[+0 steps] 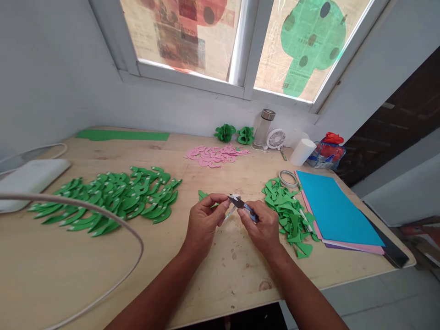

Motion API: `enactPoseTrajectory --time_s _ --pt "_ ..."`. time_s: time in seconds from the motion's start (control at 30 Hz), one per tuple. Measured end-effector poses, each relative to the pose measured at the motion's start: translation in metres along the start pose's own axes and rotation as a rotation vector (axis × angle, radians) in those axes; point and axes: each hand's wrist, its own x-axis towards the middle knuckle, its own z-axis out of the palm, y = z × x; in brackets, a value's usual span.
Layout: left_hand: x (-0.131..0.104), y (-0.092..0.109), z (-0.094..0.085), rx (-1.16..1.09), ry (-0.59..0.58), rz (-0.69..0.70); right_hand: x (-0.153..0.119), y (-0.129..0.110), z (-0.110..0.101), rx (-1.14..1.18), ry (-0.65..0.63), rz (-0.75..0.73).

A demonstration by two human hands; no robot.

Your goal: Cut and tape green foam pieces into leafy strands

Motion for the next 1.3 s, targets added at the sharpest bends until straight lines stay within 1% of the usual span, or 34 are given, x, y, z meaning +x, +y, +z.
enactPoseTrajectory --time_s 0.47,0.63,0.77,0.83,0.9,1.07,1.13,1.23,1.3 --pt "-0.001 0.001 0.001 0.034 0.0 -0.005 -0.002 0.002 0.002 -0.058 0.06 0.008" --pt "-0.001 0.003 0.003 0.087 0.009 0.023 -0.001 0.006 0.003 -0.102 0.082 0.0" --pt "-0.003 0.003 0.005 0.19 -0.019 0.051 0.002 0.01 -0.004 -0.113 0.167 0.032" --pt "-0.004 0.001 0.005 0.26 -0.045 0.09 0.005 0.012 -0.009 -0.115 0.239 0.074" --pt "-0.005 -0.002 0.006 0.34 -0.072 0.166 0.007 0.015 -0.014 -0.111 0.301 0.115" --pt "-0.007 -0.011 0.009 0.579 -0.144 0.365 0.009 0.019 -0.02 -0.079 0.36 0.175" --pt "-0.008 -0.013 0.015 0.663 -0.194 0.419 0.009 0.021 -0.021 -0.075 0.375 0.186" --pt "-0.007 -0.017 0.028 0.747 -0.307 0.451 0.009 0.023 -0.022 -0.074 0.402 0.189" --pt "-0.005 -0.022 0.04 0.796 -0.335 0.481 0.009 0.024 -0.024 -0.078 0.415 0.189"
